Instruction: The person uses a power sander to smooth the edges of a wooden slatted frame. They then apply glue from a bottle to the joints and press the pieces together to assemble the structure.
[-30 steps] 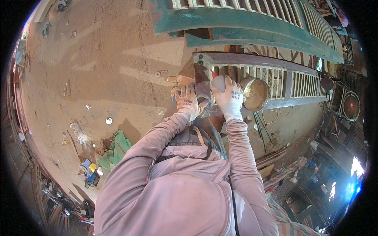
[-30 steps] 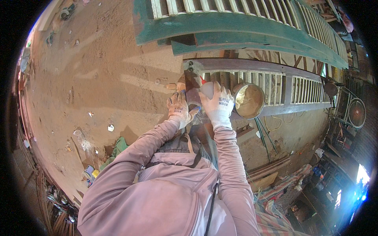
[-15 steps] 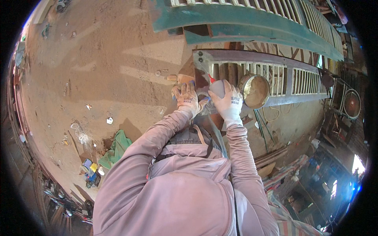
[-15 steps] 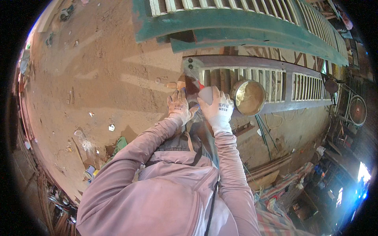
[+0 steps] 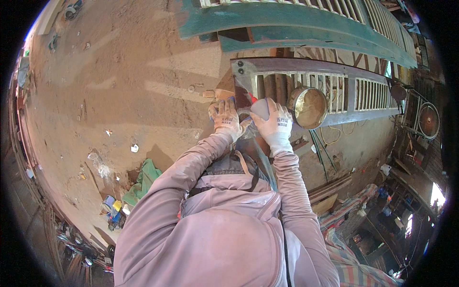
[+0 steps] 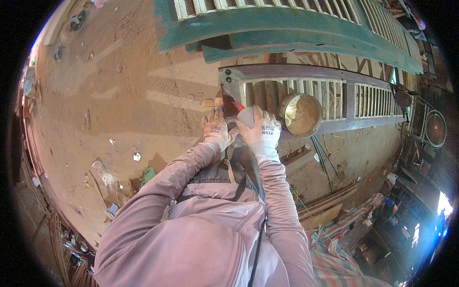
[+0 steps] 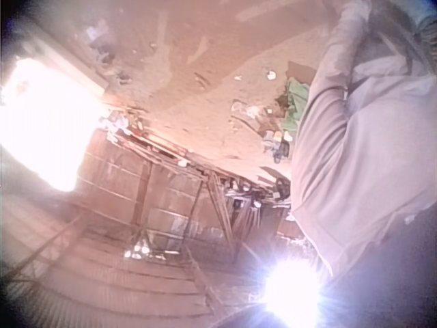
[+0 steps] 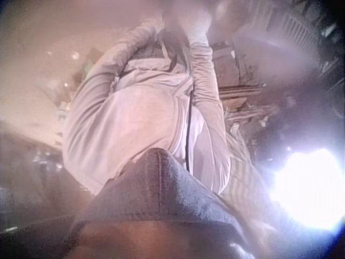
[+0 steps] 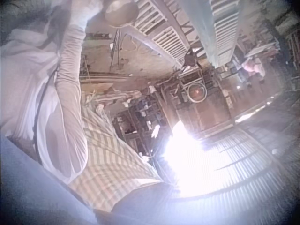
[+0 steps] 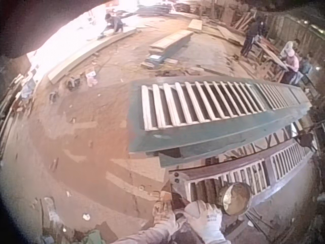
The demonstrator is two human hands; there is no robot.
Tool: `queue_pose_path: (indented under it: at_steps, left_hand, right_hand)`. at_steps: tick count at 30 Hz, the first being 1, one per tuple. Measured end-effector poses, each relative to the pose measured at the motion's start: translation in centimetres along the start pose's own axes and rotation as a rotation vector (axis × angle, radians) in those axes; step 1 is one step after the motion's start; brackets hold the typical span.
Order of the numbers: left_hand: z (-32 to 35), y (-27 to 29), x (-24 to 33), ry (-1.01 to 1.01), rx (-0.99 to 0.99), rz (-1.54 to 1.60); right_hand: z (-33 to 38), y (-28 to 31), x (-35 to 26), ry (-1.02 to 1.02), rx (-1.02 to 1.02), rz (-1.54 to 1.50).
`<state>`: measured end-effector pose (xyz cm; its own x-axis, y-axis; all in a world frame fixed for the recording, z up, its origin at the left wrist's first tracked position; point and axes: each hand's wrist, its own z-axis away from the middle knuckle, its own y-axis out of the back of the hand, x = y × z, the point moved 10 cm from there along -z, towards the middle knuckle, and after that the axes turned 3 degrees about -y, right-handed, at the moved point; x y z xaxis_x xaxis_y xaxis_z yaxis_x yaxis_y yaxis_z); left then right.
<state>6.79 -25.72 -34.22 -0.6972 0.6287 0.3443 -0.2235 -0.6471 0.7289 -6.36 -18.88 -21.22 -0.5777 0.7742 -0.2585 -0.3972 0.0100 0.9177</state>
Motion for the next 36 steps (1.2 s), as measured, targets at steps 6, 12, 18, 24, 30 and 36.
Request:
queue_pose_path:
  at_steps: [6, 12, 18, 24, 30, 36]
  left_hand:
    - [0.2, 0.2, 0.3, 0.008, -0.046, -0.012]
    - [0.0, -0.1, 0.2, 0.008, -0.048, -0.014]
    - [-0.2, -0.9, -0.5, -0.013, 0.097, 0.012]
    - [-1.6, -2.3, -1.8, 0.031, 0.026, 0.06]
    - [-0.7, -1.2, -0.6, 0.02, 0.039, 0.049]
    - [-1.5, -3.3, -1.1, -0.046, 0.022, -0.048]
  right_hand:
    - [0.3, 0.5, 1.4, -0.032, 0.06, -0.025]
    - [0.4, 0.7, 2.7, -0.063, 0.075, -0.026]
    - [0.9, 0.8, 3.5, -0.124, 0.079, -0.077]
    - [1.4, -0.5, 4.7, -0.185, 0.123, -0.295]
    - [-1.8, -1.4, 3.1, -0.232, 0.183, -0.731]
    - [-6.3, -0.9, 0.1, -0.161, 0.247, -0.641]
